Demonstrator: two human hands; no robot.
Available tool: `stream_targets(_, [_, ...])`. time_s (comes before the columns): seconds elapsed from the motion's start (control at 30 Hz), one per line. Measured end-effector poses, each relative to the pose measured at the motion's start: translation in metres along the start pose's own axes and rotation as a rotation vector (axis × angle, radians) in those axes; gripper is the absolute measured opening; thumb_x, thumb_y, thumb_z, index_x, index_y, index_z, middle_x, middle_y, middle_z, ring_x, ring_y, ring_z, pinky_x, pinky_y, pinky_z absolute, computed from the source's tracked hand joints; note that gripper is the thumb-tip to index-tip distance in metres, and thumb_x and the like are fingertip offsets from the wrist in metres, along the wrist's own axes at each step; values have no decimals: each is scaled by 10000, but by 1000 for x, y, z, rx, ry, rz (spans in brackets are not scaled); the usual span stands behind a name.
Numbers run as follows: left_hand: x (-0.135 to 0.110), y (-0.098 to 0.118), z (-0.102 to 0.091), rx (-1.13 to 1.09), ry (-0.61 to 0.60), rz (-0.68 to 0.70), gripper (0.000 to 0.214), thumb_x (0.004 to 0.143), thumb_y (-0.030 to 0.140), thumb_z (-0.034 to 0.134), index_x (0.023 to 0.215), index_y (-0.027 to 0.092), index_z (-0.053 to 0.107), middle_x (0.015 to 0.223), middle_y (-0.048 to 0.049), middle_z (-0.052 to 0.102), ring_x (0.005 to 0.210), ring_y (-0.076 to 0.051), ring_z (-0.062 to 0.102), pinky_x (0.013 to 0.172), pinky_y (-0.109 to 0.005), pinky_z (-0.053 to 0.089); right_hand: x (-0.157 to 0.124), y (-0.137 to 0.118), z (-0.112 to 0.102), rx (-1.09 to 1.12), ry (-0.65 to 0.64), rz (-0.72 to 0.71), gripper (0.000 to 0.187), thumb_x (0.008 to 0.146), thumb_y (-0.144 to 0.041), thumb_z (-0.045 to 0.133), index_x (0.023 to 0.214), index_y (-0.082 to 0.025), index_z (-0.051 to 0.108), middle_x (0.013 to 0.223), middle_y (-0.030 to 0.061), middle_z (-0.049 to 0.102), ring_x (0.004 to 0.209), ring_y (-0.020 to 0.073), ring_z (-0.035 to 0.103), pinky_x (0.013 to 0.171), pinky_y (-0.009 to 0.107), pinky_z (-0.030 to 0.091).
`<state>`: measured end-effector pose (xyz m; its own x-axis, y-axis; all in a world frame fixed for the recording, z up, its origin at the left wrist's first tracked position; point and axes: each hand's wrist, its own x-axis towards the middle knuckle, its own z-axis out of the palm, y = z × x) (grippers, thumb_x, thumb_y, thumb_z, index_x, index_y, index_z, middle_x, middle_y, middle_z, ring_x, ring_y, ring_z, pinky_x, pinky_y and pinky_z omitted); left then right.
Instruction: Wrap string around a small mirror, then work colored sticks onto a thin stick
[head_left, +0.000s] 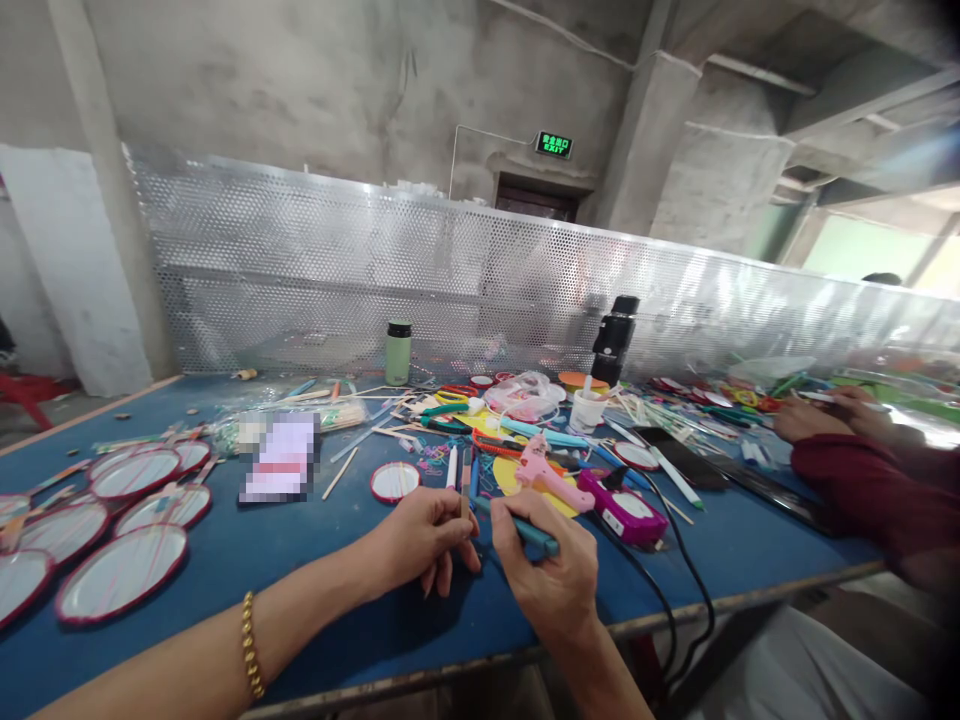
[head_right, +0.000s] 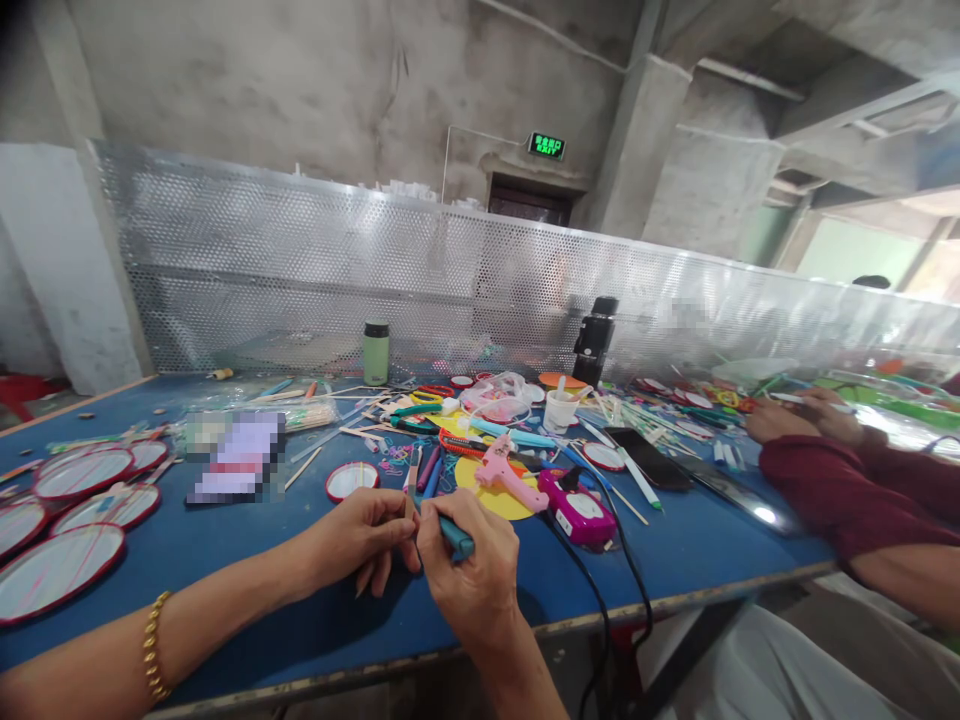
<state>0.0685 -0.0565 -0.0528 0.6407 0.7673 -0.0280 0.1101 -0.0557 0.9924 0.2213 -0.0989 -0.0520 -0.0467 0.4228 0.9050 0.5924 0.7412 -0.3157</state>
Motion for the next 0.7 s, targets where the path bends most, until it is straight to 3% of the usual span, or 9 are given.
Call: stream_targets(0.7, [0,-1,0,17,8,26,278,784,433,519,784,158,477,704,-25,658,325,-60,506,268,-137,330,0,0,0,14,-63,8,113,835,-111,575,756,-191,587,647,-7,609,554,111,554,582,235,451])
